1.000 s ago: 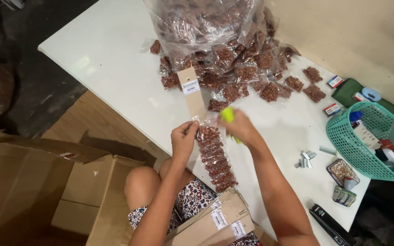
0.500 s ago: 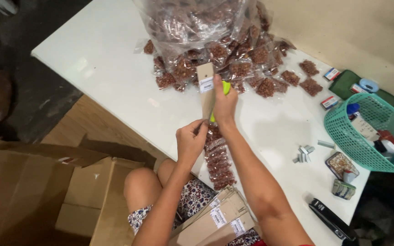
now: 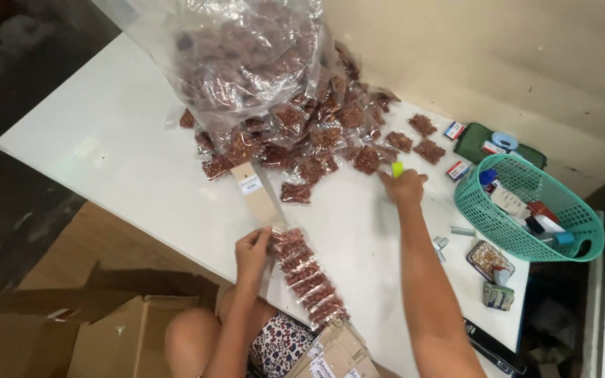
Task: The person pours small plastic bags of brown snacks from a large bag onto a white table. They then pick up each small bag, place it into a long cardboard sleeve, and seal the sleeve using a handheld green sealing tool. The person repeats this process for multiple snack bags.
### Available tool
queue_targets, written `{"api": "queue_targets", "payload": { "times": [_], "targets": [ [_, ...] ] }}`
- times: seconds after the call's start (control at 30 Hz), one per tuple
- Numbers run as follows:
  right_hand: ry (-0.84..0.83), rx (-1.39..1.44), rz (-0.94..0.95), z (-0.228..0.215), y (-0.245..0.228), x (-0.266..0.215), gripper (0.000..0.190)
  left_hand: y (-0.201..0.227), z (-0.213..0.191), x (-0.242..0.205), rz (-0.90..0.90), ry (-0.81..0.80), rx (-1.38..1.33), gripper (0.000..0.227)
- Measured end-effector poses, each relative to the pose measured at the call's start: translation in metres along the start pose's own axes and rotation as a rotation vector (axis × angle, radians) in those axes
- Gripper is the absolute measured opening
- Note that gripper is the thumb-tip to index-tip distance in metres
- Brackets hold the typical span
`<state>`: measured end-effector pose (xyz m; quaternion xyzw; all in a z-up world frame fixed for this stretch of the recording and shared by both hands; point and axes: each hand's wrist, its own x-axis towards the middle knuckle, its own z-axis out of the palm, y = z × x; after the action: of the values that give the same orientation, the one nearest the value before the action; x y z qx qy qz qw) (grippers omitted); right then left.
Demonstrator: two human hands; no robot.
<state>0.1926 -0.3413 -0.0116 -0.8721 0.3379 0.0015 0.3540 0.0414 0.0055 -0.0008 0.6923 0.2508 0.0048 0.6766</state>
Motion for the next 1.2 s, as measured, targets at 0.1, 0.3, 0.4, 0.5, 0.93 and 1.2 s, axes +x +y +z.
{"api": "queue_targets", "payload": {
  "times": [0.1, 0.3, 0.4, 0.5, 0.93, 1.2],
  "targets": [
    [0.093, -0.087, -0.169, 0.028, 0.037, 0.022, 0.038, -0.037, 0.004, 0.026, -0.011, -0.002, 0.050, 0.034],
    [-0.267, 0.344, -0.610, -0.027, -0.051, -0.105, 0.016, -0.027, 0.004, 0.030, 0.061, -0.013, -0.083, 0.021],
    [-0.589, 0.435, -0.571, -0.040, -0.089, -0.157, 0.024, -0.012, 0.001, 0.027, 0.008, -0.088, -0.279, 0.040],
    [-0.841, 0.505, -0.596, -0.011, -0.104, -0.168, 0.024, 0.009, 0.001, 0.015, 0.022, -0.182, -0.304, 0.037],
    [-0.522, 0.710, -0.372, 0.004, -0.137, -0.193, 0.033, 0.046, 0.009, -0.017, 0.273, -0.033, 0.016, 0.022],
    [-0.337, 0.815, -0.322, 0.048, -0.146, -0.199, 0.048, 0.044, 0.017, -0.031, 0.461, 0.029, 0.150, 0.021]
  ]
}}
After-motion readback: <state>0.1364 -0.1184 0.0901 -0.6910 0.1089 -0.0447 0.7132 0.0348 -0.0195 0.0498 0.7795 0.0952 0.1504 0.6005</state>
